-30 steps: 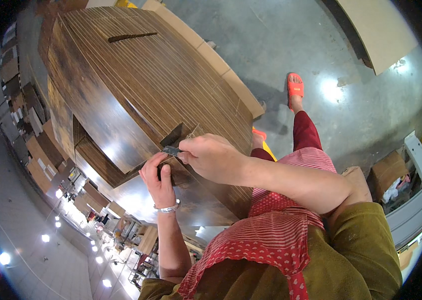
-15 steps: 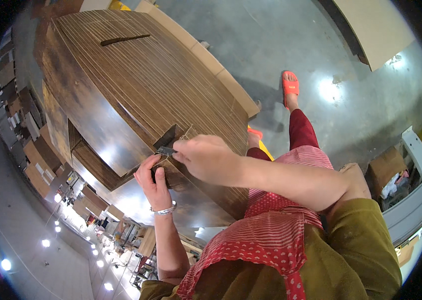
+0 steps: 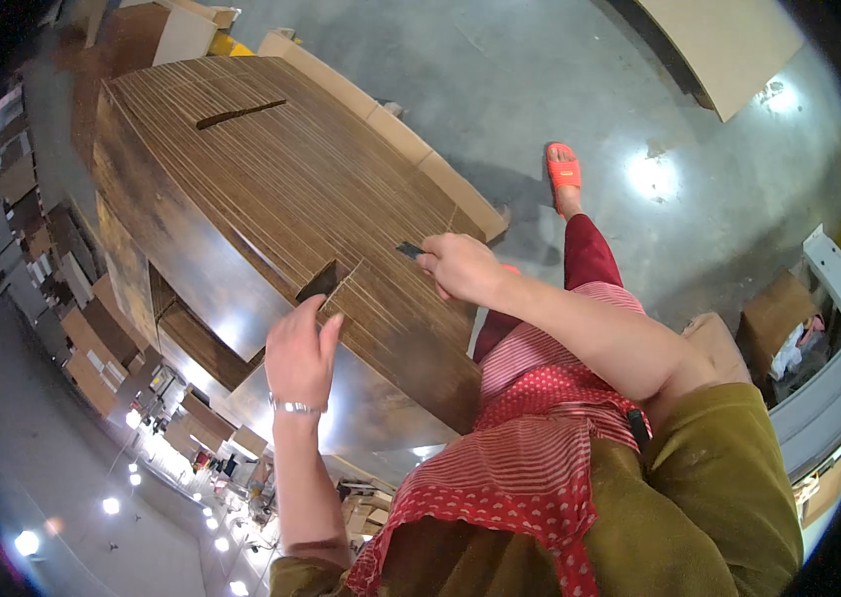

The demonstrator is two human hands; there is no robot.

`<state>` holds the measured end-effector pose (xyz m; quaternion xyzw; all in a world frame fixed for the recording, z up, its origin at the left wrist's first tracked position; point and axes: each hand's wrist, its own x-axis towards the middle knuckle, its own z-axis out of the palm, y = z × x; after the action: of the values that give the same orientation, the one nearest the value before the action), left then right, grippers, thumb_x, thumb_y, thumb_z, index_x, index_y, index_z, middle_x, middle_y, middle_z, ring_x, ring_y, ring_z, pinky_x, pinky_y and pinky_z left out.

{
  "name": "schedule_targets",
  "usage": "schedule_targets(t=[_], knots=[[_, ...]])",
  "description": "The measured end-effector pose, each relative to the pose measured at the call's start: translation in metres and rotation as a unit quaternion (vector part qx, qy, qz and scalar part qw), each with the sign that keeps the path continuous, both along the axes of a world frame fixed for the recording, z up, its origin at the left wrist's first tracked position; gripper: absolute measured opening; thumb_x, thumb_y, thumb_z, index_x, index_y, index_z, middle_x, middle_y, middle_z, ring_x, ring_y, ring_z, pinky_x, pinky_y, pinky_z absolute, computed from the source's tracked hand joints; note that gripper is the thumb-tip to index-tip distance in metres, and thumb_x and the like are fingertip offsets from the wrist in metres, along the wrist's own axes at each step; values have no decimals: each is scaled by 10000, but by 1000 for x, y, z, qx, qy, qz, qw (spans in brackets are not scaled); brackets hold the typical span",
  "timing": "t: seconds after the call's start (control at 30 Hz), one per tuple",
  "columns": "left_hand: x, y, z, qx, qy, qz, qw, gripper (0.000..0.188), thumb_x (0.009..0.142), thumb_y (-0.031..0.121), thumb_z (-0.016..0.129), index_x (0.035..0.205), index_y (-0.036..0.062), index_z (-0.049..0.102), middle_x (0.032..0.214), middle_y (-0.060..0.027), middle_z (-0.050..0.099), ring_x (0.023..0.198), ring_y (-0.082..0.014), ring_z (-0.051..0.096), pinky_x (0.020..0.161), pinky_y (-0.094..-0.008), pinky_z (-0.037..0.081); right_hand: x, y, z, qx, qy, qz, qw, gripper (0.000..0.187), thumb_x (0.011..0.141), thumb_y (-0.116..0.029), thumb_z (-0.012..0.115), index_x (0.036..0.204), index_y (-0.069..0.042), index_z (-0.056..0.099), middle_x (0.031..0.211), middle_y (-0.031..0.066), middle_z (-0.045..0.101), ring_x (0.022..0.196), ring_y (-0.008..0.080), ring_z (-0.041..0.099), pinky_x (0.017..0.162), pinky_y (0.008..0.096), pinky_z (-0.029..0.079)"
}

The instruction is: The person cleans a small wooden piece using a cloth and then uses a utility knife to trim the edges of several large wooden furniture panels stacked on a pallet.

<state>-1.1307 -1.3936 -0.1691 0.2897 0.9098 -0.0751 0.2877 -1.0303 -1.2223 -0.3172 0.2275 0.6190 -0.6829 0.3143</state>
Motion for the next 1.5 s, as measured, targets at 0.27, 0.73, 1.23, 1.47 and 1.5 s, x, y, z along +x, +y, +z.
schedule_targets(t=[0.27, 0.73, 1.23, 1.47, 1.5], knots=[[11, 31, -56, -308, -5, -206, 929, 432, 851, 400, 579, 1138, 77, 577, 1115, -133, 607, 1028, -271, 565, 853, -393, 453, 29, 31, 24, -87, -16, -58, 994, 255, 927, -207, 474, 783, -10, 546, 521, 67, 549, 474, 173, 549, 496, 339, 438], [18, 60, -66, -412, -122, -250, 868, 739, 858, 529, 516, 1389, 43, 352, 1488, -133, 256, 1354, -292, 270, 1057, -459, 282, 69, 78, 8, -92, -85, -177, 976, 254, 946, -186, 452, 771, -10, 506, 527, 43, 517, 443, 135, 501, 459, 283, 409], [31, 52, -75, -275, -276, -377, 840, 313, 852, 289, 569, 1072, 79, 642, 1176, -102, 584, 1131, -279, 523, 884, -399, 459, 81, 68, 12, -145, -100, -191, 965, 251, 965, -209, 439, 788, -41, 494, 544, 34, 534, 456, 111, 494, 443, 261, 382], [100, 25, 36, 145, -223, -122, 956, 159, 855, 231, 568, 817, 84, 616, 812, -83, 602, 759, -288, 597, 687, -362, 490, 69, 39, 17, -152, -125, -219, 956, 231, 964, -219, 436, 813, -57, 505, 612, 47, 565, 490, 125, 521, 476, 255, 407], [111, 8, 49, 144, -196, -98, 965, 159, 855, 231, 568, 817, 84, 616, 812, -83, 602, 759, -288, 597, 687, -362, 490, 68, 31, 16, -158, -115, -212, 958, 214, 967, -216, 426, 831, -67, 496, 626, 48, 573, 510, 138, 541, 504, 269, 435]])
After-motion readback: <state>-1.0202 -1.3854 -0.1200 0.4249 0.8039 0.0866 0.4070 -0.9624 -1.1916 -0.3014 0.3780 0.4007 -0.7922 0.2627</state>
